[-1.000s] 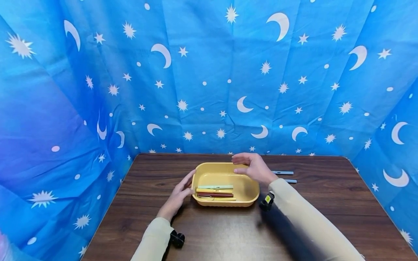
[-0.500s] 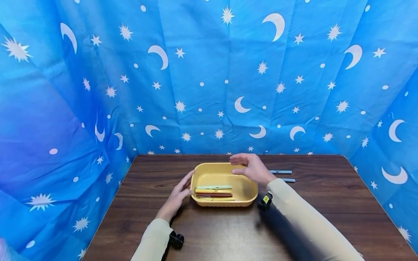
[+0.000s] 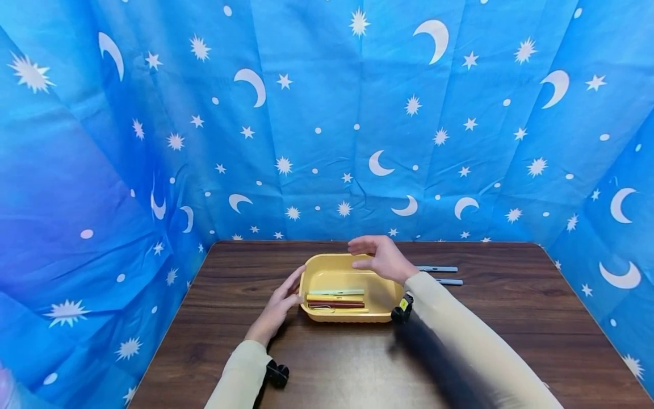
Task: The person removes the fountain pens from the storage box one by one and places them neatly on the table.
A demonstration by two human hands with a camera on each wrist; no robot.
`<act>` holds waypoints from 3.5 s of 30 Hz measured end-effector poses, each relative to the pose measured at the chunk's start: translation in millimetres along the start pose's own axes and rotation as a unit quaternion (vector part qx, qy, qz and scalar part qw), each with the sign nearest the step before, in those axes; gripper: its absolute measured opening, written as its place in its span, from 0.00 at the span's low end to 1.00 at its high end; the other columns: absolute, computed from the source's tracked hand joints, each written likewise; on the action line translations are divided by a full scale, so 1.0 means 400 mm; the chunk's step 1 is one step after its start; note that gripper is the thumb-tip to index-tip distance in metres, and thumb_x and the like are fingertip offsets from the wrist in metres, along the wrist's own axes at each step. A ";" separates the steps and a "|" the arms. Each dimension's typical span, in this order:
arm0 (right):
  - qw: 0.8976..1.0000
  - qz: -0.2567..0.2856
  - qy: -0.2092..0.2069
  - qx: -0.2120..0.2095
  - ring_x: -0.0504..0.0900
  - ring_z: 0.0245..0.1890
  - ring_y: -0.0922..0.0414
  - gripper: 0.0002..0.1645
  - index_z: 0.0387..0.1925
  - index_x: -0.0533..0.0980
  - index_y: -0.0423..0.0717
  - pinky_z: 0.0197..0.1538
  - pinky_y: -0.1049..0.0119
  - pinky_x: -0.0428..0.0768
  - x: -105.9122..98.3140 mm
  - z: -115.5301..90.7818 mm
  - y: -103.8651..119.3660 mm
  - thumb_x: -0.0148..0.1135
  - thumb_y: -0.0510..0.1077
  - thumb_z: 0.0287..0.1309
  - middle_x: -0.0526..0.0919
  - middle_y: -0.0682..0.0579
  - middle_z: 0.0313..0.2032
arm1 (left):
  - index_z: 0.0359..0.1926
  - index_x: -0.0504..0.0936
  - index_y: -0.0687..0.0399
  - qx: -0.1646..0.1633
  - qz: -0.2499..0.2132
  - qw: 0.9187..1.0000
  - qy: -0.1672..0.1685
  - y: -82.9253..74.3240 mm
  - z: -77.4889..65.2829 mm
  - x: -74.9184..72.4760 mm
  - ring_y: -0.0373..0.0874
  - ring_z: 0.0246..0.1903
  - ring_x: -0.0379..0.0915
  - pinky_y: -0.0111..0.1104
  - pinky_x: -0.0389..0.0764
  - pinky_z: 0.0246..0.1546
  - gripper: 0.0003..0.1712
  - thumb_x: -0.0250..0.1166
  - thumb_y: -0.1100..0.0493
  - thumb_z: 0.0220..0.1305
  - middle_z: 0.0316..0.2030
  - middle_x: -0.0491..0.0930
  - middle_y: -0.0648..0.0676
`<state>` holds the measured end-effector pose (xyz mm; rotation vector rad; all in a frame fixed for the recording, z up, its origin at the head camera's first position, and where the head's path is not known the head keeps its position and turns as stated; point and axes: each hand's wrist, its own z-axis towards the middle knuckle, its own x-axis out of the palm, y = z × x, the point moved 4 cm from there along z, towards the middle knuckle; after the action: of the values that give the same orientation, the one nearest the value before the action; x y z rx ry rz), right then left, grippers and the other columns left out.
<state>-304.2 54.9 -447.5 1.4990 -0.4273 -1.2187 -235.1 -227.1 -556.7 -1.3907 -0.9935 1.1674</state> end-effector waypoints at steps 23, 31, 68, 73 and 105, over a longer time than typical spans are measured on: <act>0.993 -0.035 0.104 0.037 0.86 0.58 0.46 0.24 0.59 0.83 0.36 0.60 0.53 0.84 0.090 0.033 -0.035 0.74 0.33 0.60 0.87 0.41 0.56 | 0.82 0.61 0.34 0.003 0.000 1.000 -0.002 0.002 0.003 -0.001 0.50 0.79 0.55 0.45 0.59 0.76 0.45 0.58 0.67 0.67 0.81 0.59 0.51; 0.988 -0.062 0.130 0.050 0.88 0.53 0.47 0.21 0.53 0.85 0.36 0.57 0.55 0.85 0.106 0.028 -0.053 0.75 0.29 0.56 0.89 0.42 0.50 | 0.81 0.62 0.31 0.000 -0.007 1.000 -0.008 0.004 0.000 -0.002 0.48 0.80 0.54 0.51 0.55 0.77 0.45 0.58 0.67 0.67 0.80 0.60 0.49; 0.972 -0.174 0.153 0.036 0.90 0.41 0.54 0.19 0.47 0.88 0.39 0.47 0.64 0.87 0.117 0.015 -0.071 0.77 0.28 0.51 0.92 0.48 0.41 | 0.83 0.60 0.37 0.010 0.001 1.000 -0.002 0.001 0.001 0.000 0.50 0.80 0.53 0.36 0.61 0.73 0.45 0.57 0.68 0.68 0.81 0.57 0.51; 0.972 -0.178 0.151 0.041 0.90 0.40 0.54 0.18 0.46 0.88 0.39 0.46 0.64 0.87 0.119 0.017 -0.072 0.77 0.28 0.52 0.92 0.47 0.40 | 0.83 0.59 0.36 0.010 0.001 1.000 -0.001 0.000 -0.001 0.000 0.50 0.80 0.53 0.28 0.63 0.70 0.45 0.57 0.68 0.68 0.82 0.57 0.51; 0.977 -0.169 0.125 0.020 0.87 0.45 0.54 0.16 0.46 0.89 0.45 0.51 0.55 0.87 0.116 0.006 -0.074 0.64 0.28 0.65 0.91 0.51 0.44 | 0.82 0.61 0.34 0.006 0.007 1.000 -0.008 0.007 0.002 -0.002 0.47 0.79 0.54 0.35 0.61 0.73 0.45 0.58 0.67 0.67 0.81 0.59 0.49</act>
<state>-297.5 26.8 -494.2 1.7843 -0.0276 -1.2641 -235.9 -228.0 -559.6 -1.3828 -0.9885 1.1956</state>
